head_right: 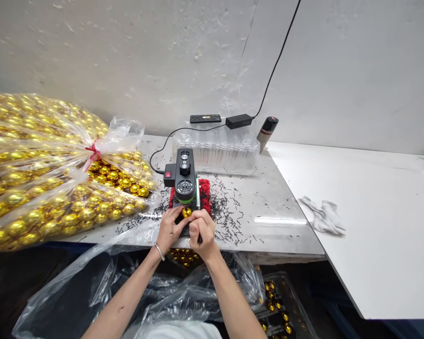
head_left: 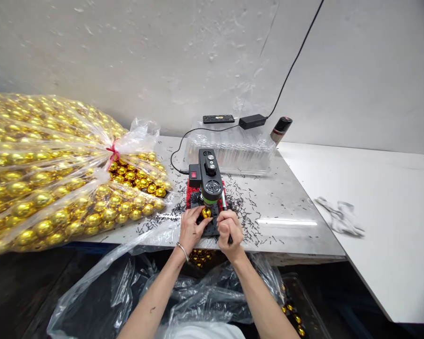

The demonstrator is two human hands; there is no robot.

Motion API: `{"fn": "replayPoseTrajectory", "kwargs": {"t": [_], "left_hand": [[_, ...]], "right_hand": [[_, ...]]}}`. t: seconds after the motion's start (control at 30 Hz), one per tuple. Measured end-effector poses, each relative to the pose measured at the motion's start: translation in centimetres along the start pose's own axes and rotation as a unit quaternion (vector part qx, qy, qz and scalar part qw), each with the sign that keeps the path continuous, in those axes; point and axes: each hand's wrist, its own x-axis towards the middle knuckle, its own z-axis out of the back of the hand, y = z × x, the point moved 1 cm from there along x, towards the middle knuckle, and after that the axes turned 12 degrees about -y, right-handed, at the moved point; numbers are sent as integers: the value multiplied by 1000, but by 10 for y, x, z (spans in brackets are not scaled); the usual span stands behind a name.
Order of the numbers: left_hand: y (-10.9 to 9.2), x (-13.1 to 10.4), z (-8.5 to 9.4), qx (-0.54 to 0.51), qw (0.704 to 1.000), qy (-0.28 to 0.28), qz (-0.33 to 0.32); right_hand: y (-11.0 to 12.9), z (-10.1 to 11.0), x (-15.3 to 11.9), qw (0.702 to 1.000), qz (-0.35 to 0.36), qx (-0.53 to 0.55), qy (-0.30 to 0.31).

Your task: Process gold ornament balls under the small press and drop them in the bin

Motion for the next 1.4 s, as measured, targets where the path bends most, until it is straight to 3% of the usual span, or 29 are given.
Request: {"fn": "replayPoseTrajectory", "kwargs": {"t": [0.17,0.4,0.53,0.63,0.7,0.83,0.9,0.97,1.07,1.13,1.23,1.3,1.4], "left_hand": [[1,-1,0,5,1000,0,-7],[3,-2,-2,2,1000,-8,-13],[2,3,-4,-8,1000,-19,-1],[-6,-3,7,-13,999,-43,5],[-14,-19,20,-22,999,-29,-21],[-21,-61,44,-28,993,55,-98],[-17,-65,53,-6,993,38,-107],[-8,-48,61,37,994,-25,-97],[12,9,75,150,982,-107,-45],[26,50,80,259,964,-61,12],[42,91,79,377,919,93,63],[48,103,75,396,905,139,71],[51,107,72,387,907,151,67]], "right_hand": [[-11,-6,-12,999,12,-2,-39],[-15,-6,-13,998,65,-8,-16],[8,-3,20,999,-23,-13,-34],[26,-2,49,996,-81,-16,-31],[33,-1,60,995,-100,-19,-21],[34,-1,54,994,-103,-16,-16],[30,-1,45,994,-106,-11,-23],[27,-2,38,994,-108,-7,-32],[26,-4,34,994,-105,-6,-39],[26,-4,35,994,-98,-5,-39],[26,-4,36,996,-87,-1,-35],[26,-3,36,996,-81,4,-32],[27,-2,36,997,-72,1,-29]]}}
